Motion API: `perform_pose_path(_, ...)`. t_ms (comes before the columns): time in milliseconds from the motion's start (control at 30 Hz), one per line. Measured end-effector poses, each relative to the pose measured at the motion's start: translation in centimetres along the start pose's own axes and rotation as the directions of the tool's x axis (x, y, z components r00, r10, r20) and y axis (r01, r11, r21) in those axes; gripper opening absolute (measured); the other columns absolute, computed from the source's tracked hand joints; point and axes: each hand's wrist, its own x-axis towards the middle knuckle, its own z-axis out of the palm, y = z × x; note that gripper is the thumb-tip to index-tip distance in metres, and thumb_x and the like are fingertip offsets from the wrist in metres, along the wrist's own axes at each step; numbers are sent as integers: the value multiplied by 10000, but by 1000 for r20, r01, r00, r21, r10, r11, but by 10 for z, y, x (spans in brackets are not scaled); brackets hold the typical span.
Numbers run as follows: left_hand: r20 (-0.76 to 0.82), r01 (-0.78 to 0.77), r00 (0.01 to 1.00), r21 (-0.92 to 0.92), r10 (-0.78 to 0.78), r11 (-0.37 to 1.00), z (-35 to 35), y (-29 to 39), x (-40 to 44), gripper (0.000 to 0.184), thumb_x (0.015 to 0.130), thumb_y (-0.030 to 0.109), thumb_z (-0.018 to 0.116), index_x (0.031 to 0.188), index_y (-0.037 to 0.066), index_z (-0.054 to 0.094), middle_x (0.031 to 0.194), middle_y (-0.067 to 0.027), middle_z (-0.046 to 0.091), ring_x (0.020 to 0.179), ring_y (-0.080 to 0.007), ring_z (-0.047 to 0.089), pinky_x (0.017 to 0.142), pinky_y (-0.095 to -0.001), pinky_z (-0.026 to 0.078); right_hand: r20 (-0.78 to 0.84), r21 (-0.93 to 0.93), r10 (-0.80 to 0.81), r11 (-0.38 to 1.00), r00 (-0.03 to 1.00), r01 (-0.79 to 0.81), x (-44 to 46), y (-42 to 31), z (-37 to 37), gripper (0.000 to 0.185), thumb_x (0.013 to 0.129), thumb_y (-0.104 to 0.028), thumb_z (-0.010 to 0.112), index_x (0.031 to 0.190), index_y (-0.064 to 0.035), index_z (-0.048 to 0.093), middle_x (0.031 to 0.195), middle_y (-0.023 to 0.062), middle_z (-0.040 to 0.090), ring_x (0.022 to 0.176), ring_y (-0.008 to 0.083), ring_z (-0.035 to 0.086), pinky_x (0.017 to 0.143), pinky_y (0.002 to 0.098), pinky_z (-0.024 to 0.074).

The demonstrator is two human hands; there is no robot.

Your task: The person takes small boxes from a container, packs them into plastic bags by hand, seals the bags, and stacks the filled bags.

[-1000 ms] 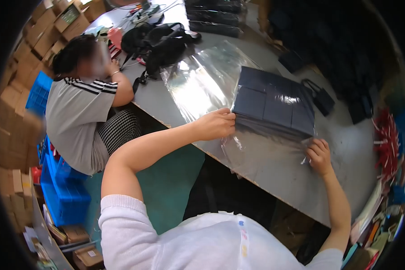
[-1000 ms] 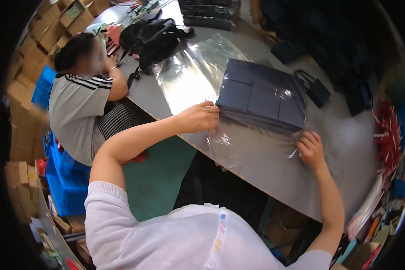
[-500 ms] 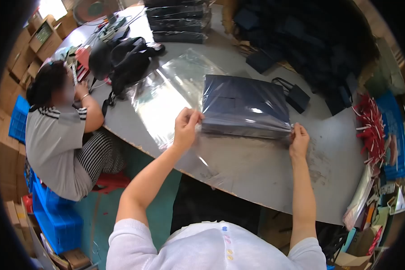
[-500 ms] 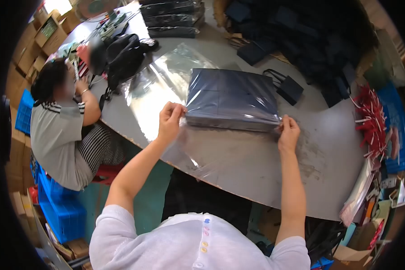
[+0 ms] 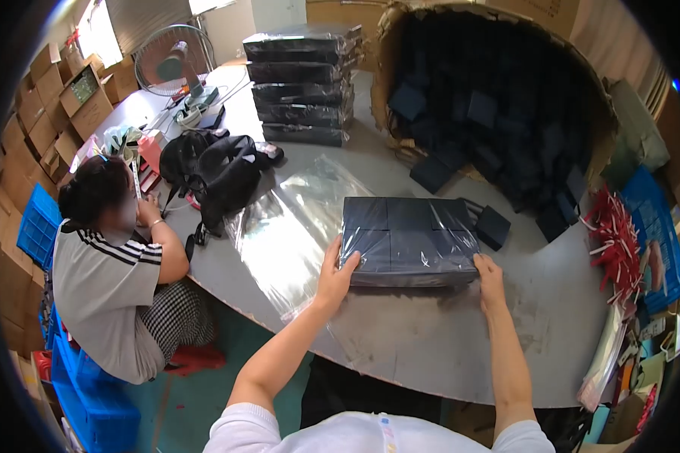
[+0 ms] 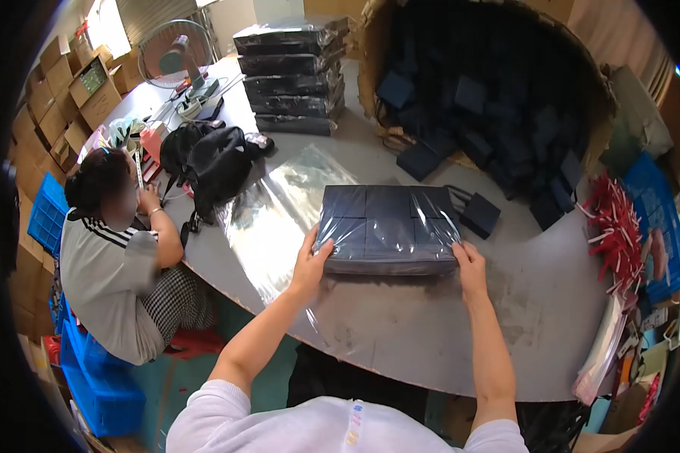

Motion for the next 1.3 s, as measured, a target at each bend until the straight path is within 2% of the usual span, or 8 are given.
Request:
perform_pose_path(200,-61,-354,935,-67,350,933,-36,127,70,570,968,192,554,1470,16,350,1444,-94,434,1244,-157,448,1011,-284,385,225,572,-159,820,961,2,25,-168,41,682,907,-334,579,1488,-141,278,1323,108,525,1131,286,599,820,464,574)
perform_pose_path(533,-149,-331,943,-407,296,851,-123,140,77,458,867,113,592,1295,-41,533,1334,-140,541,1255,-250,500,1007,-381,434,123,828,-196,560,973,8,252,-409,270,444,899,-345,538,1289,-150,452,1268,125,502,1138,338,550,853,552,548)
perform_pose_path(733,11,80,997,-339,-81,937,-136,69,-4,263,846,-36,595,1103,-64,642,1129,-133,642,1091,-222,601,905,-322,495,-42,358,-104,927,994,112,324,-426,327,766,876,-502,617,1478,-160,290,1392,194,456,1060,389,610,759,546,578)
perform_pose_path(800,9,95,995,-160,-95,983,-139,68,-14,216,840,-43,617,1052,-53,661,1077,-109,650,999,-185,626,865,-289,502,-112,-559,-615,688,781,462,365,-408,298,893,861,-788,331,1108,-4,681,855,200,703,699,314,710,722,383,571)
perform_pose_path(900,136,-139,985,221,111,965,-134,84,14,218,787,-32,638,1001,-27,674,947,-116,674,889,-195,648,800,-297,512,292,-447,-497,684,817,576,310,-383,196,735,906,-703,418,951,-31,712,679,120,664,520,192,631,595,329,535)
perform_pose_path(1000,407,-374,882,298,238,878,-86,100,69,250,752,13,676,1003,2,671,961,-138,671,858,-261,636,757,-324,499,493,-524,-658,297,569,798,276,-285,81,293,835,-252,634,994,-10,684,738,121,676,644,190,666,632,318,530)
perform_pose_path(1100,646,-569,705,272,291,776,-13,67,137,375,776,129,688,1129,24,617,1095,-161,632,1047,-346,577,887,-407,458,550,-701,-194,420,812,576,217,-185,-14,337,675,-116,651,994,-16,696,871,139,708,799,230,686,760,346,538)
perform_pose_path(1300,555,-600,794,650,248,466,183,-29,217,815,691,345,772,1373,47,440,1309,-237,458,1167,-424,464,980,-477,409,509,-806,240,470,827,360,156,-16,-80,1136,538,-133,783,1516,-277,225,1518,262,249,1395,466,236,1106,492,339)
